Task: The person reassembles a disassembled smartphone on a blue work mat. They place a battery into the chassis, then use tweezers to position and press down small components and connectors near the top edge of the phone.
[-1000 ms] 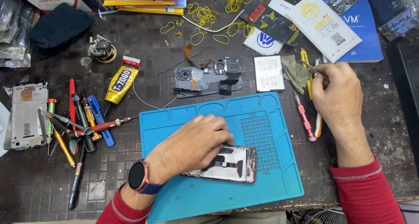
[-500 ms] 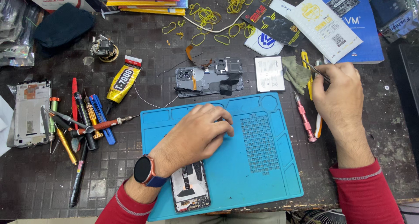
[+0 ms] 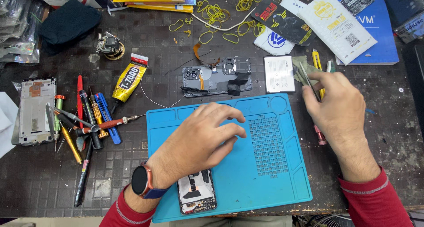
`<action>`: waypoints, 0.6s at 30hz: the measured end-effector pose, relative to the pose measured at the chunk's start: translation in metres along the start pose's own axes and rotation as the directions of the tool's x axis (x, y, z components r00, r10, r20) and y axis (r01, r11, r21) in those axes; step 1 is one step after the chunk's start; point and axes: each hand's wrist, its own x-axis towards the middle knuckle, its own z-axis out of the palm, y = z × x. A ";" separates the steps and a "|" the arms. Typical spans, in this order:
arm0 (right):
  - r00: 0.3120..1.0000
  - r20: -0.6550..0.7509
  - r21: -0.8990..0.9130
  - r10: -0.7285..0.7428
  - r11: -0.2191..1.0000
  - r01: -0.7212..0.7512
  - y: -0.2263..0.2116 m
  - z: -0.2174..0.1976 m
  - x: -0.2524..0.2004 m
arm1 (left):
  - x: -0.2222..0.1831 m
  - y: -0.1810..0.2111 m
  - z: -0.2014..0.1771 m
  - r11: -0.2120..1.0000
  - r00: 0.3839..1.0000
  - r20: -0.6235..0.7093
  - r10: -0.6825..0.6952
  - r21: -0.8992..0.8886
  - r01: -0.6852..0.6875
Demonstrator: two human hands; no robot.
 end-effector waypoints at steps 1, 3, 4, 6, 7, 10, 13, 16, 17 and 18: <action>1.000 0.022 -0.010 0.008 1.000 -0.008 -0.003 0.001 0.000 | 0.000 0.002 -0.004 0.999 0.999 -0.010 -0.032 0.003 0.032; 0.998 0.062 -0.031 0.024 0.999 -0.022 -0.007 0.002 0.001 | -0.004 0.005 -0.014 0.996 0.995 -0.033 -0.094 0.009 0.094; 0.998 0.064 -0.031 0.019 0.999 -0.017 -0.010 0.003 0.001 | -0.010 0.008 -0.018 0.990 0.988 -0.060 -0.143 -0.007 0.143; 0.998 0.066 -0.046 0.015 0.999 -0.012 -0.010 0.002 0.002 | -0.029 0.016 -0.019 0.973 0.966 -0.113 -0.231 -0.055 0.226; 0.997 0.068 -0.041 0.026 0.999 -0.023 -0.010 0.001 0.001 | -0.046 0.021 -0.017 0.964 0.958 -0.116 -0.261 -0.077 0.254; 0.997 0.062 -0.025 0.051 0.998 -0.049 -0.011 0.001 0.004 | -0.106 0.036 -0.005 0.935 0.925 -0.141 -0.353 -0.088 0.344; 0.996 0.069 -0.021 0.060 0.998 -0.058 -0.008 0.001 0.002 | -0.156 0.037 0.031 0.883 0.867 -0.192 -0.460 0.005 0.469; 0.998 0.055 -0.022 0.040 0.999 -0.039 -0.008 0.004 0.000 | -0.190 0.035 0.070 0.825 0.812 -0.257 -0.524 0.084 0.559; 0.998 0.051 -0.029 0.024 0.999 -0.023 -0.008 0.005 -0.001 | -0.198 0.037 0.079 0.802 0.789 -0.281 -0.547 0.093 0.589; 0.999 0.047 -0.035 0.009 0.999 -0.007 -0.008 0.005 -0.001 | -0.204 0.040 0.086 0.775 0.766 -0.328 -0.553 0.134 0.617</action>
